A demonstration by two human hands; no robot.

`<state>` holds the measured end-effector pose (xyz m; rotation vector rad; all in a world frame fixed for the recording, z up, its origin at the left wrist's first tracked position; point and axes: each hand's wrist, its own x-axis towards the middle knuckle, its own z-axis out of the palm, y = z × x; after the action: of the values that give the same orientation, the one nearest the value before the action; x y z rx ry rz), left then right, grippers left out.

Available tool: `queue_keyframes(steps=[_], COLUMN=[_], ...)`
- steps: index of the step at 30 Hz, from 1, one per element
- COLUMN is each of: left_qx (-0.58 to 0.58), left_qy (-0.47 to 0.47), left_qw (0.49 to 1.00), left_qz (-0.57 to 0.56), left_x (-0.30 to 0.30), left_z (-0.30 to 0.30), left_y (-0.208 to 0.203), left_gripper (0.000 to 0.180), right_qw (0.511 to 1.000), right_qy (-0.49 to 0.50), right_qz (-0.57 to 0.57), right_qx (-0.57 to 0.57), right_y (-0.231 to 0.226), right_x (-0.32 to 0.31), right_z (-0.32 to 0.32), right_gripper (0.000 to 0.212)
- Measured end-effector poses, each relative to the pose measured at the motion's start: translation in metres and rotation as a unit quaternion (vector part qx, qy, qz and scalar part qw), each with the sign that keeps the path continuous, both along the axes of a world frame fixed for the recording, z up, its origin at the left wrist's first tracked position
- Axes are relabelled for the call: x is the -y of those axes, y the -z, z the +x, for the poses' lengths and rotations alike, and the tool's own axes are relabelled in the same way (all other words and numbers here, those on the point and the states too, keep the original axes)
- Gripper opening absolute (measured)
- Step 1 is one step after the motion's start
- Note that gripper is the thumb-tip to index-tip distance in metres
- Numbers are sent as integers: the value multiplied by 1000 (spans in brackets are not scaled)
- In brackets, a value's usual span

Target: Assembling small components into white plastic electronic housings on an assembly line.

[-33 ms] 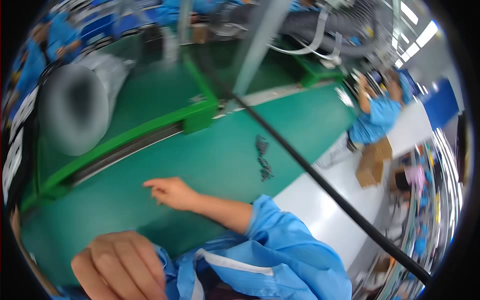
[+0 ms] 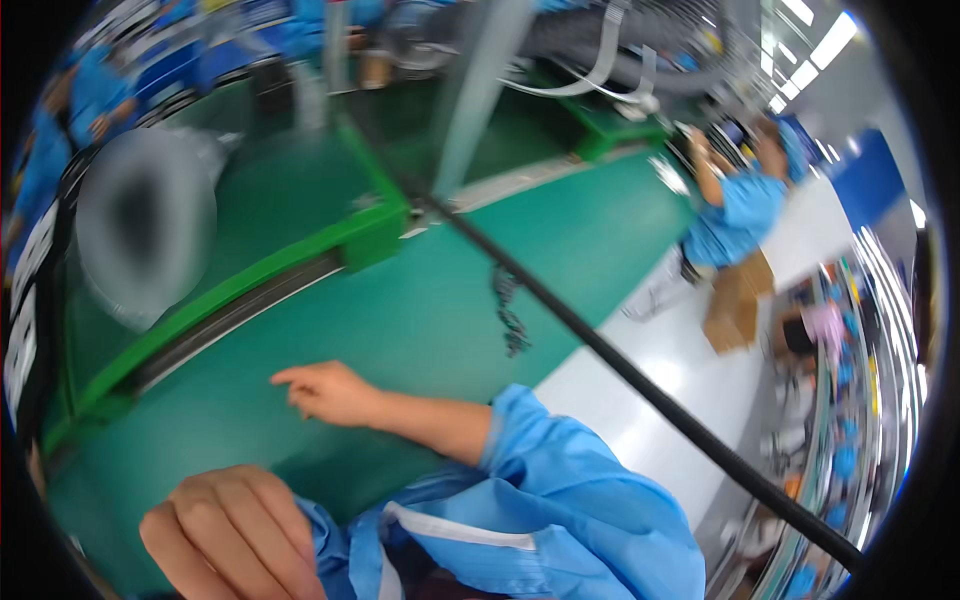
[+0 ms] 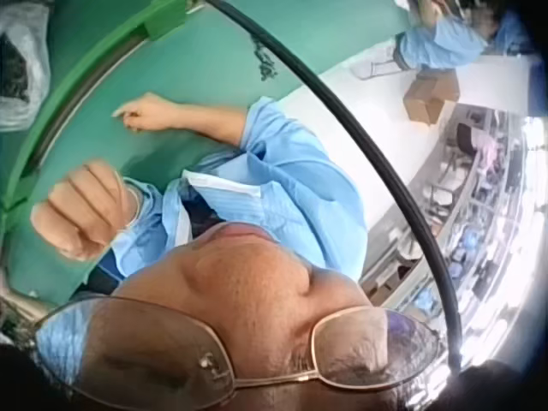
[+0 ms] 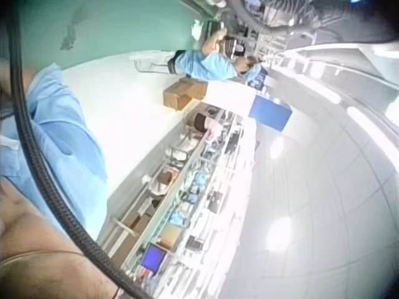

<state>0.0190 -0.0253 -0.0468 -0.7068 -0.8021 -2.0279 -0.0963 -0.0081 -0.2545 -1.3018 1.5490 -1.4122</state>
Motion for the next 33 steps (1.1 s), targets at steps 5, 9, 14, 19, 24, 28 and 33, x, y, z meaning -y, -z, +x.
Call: queue_keyframes(steps=[5, 9, 14, 19, 24, 28, 33], left_qx=[348, 418, 502, 544, 554, 541, 559], left_qy=[-105, -171, -338, -344, -324, -334, -310], left_qw=[888, 756, 679, 668, 658, 661, 718], left_qz=[-282, -474, -416, -373, -394, -399, -274], left_x=[-13, 7, 42, 53, 57, 61, 62], left_z=[-5, -5, -11, -25, -21, -21, -23], left_y=[14, 41, 121, 165, 175, 183, 192], left_gripper=[12, 14, 12, 19, 25, 26, 33], right_qw=[1000, 994, 998, 993, 996, 995, 994], right_qy=[-3, 23, 20, 45, 20, 35, 51], right_qz=[-25, -88, 9, -61, -38, -51, -77], right_qx=[10, -63, -64, -92, -81, -76, -55], right_y=[-1, 0, -4, 0, -6, -8, -3], right_x=[2, -3, 1, 3, 0, 0, 1], right_z=[2, -3, 4, 1, -2, -2, 0], right_gripper=[33, 30, 20, 14, 12, 12, 11])
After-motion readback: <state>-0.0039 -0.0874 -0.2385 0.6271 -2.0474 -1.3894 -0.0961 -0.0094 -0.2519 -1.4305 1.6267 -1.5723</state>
